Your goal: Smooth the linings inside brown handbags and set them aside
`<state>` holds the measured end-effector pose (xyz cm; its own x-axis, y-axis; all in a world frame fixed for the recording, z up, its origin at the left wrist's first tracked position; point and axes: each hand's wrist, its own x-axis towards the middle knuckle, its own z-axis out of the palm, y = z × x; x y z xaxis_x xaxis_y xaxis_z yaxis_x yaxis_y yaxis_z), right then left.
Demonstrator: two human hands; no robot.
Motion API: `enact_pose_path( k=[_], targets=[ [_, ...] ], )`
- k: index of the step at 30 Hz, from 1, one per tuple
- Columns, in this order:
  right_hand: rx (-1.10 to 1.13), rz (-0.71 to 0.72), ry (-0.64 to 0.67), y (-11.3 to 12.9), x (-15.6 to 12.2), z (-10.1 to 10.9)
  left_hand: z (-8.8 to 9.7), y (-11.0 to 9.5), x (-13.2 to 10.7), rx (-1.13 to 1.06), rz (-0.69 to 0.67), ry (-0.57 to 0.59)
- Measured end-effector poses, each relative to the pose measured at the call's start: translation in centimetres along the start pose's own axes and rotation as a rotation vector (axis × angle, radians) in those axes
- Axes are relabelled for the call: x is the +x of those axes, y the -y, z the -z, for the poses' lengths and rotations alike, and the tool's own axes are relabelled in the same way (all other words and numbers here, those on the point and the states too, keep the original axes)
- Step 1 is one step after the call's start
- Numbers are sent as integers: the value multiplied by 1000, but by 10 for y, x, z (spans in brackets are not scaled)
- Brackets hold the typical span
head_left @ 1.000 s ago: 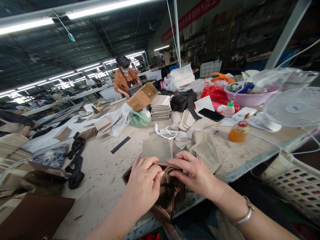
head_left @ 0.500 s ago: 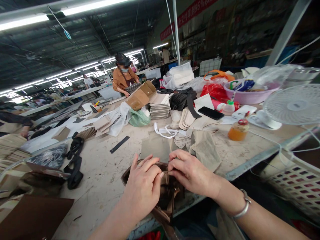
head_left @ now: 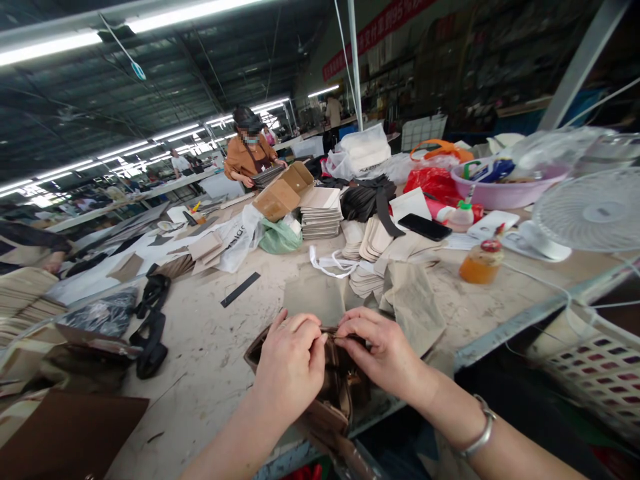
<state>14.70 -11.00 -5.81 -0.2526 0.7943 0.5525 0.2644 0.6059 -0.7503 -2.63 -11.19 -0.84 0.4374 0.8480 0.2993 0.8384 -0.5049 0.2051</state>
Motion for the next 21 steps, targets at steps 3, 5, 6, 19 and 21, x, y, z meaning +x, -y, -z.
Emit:
enact_pose_path(
  k=[3,5,6,19,21],
  targets=[
    [28,-55,-39,0,-2,-2,-2,-1,1,12,1,-9],
    [82,-161,-78,0,-1,-3,-2,-1,1,18,7,-13],
    [100,-218,-93,1,-1,-3,-3,-1,2,19,10,-15],
    [-302,-101,89,12,0,9,-3,0,-1,44,24,-16],
    [-337,-70,75,13,0,6,-2,-1,-2,44,28,-6]
  ],
)
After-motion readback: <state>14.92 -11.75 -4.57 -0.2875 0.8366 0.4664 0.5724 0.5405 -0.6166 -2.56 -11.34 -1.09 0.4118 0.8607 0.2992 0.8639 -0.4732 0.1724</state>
